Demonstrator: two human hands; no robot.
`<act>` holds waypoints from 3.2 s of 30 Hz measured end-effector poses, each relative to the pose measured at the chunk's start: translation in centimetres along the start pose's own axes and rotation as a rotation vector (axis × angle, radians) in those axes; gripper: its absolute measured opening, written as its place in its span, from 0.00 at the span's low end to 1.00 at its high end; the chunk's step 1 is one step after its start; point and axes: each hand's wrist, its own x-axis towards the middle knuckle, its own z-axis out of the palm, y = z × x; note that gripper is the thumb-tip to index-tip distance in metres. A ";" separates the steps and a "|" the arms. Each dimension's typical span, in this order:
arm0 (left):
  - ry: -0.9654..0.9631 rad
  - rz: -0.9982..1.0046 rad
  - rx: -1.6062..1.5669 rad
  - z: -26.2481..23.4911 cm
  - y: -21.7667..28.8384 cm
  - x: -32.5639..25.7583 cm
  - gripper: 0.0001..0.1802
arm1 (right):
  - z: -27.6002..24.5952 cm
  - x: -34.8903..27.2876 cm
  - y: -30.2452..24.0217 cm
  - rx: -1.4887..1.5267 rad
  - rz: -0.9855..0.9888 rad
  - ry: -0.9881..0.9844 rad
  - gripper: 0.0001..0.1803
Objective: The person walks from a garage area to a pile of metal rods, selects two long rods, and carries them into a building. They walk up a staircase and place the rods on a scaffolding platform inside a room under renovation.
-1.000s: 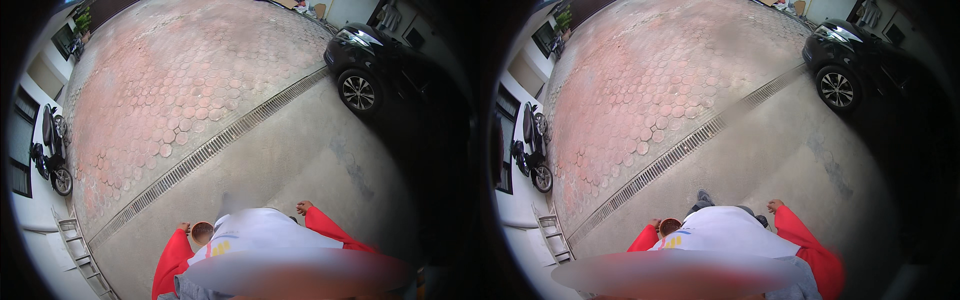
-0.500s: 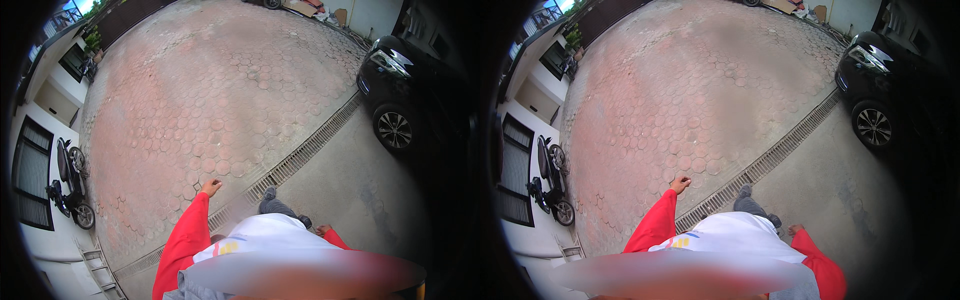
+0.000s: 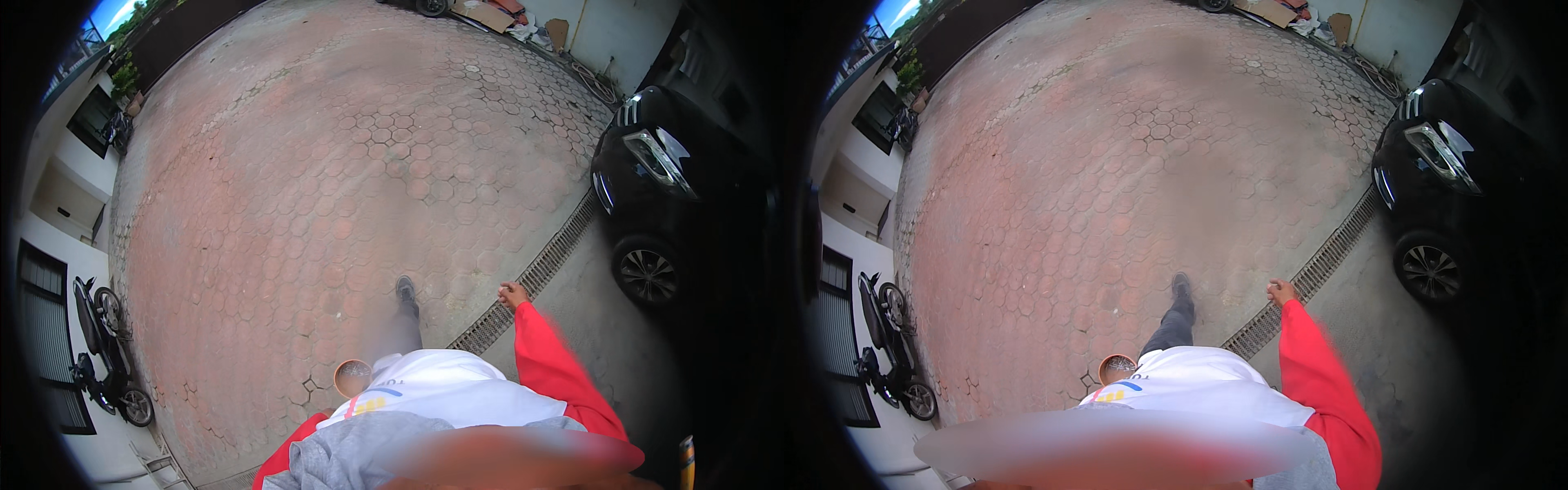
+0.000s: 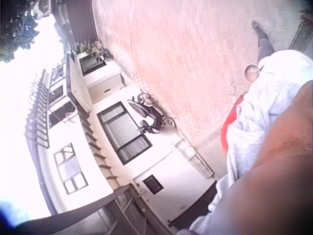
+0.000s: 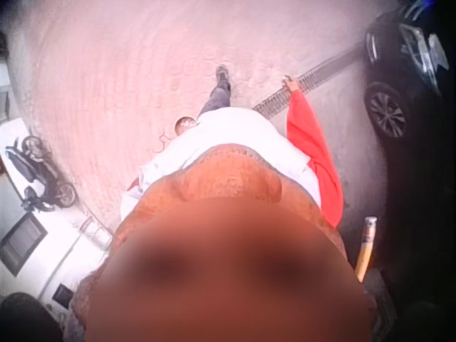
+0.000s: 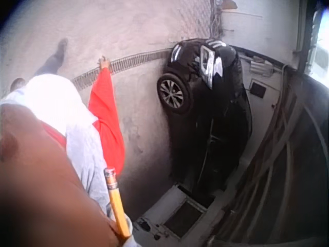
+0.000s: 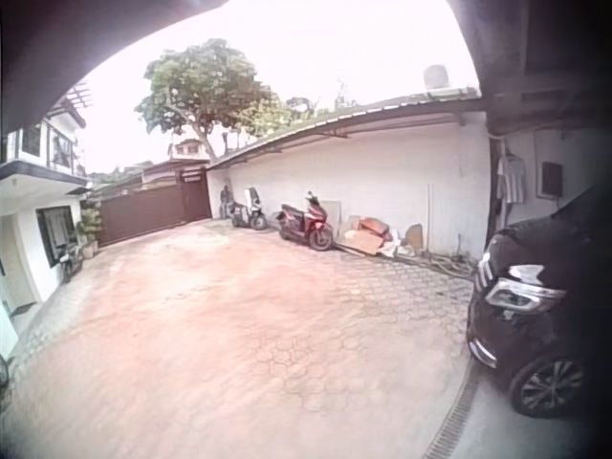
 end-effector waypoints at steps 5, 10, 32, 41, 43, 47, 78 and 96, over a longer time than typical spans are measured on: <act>0.133 0.368 0.296 -2.2 34.9 5.8 0.19 | -0.7 4.6 -1.1 -0.362 0.390 -0.297 0.23; 0.162 0.841 0.632 0.7 77.8 2.2 0.20 | -6.5 7.1 -4.9 0.207 0.471 0.274 0.20; -0.023 0.060 0.313 18.3 123.0 1.2 0.20 | -42.7 88.2 -48.6 0.011 0.186 0.296 0.24; -0.037 0.379 0.434 31.5 172.7 6.2 0.20 | -42.0 102.3 -54.7 0.028 0.740 0.123 0.23; -0.070 0.556 0.503 34.5 187.7 3.9 0.25 | -40.9 103.2 -55.9 -0.070 0.639 0.029 0.21; -0.168 1.002 0.519 40.6 212.7 -1.7 0.27 | -40.9 108.6 -59.2 0.256 0.653 0.306 0.14; -0.019 0.362 0.388 61.9 300.4 12.6 0.23 | -70.5 222.3 -124.4 -0.286 0.084 -0.111 0.18; -0.317 0.950 1.542 98.4 363.6 0.5 0.18 | -88.0 275.3 -152.6 -0.598 -0.255 -0.451 0.11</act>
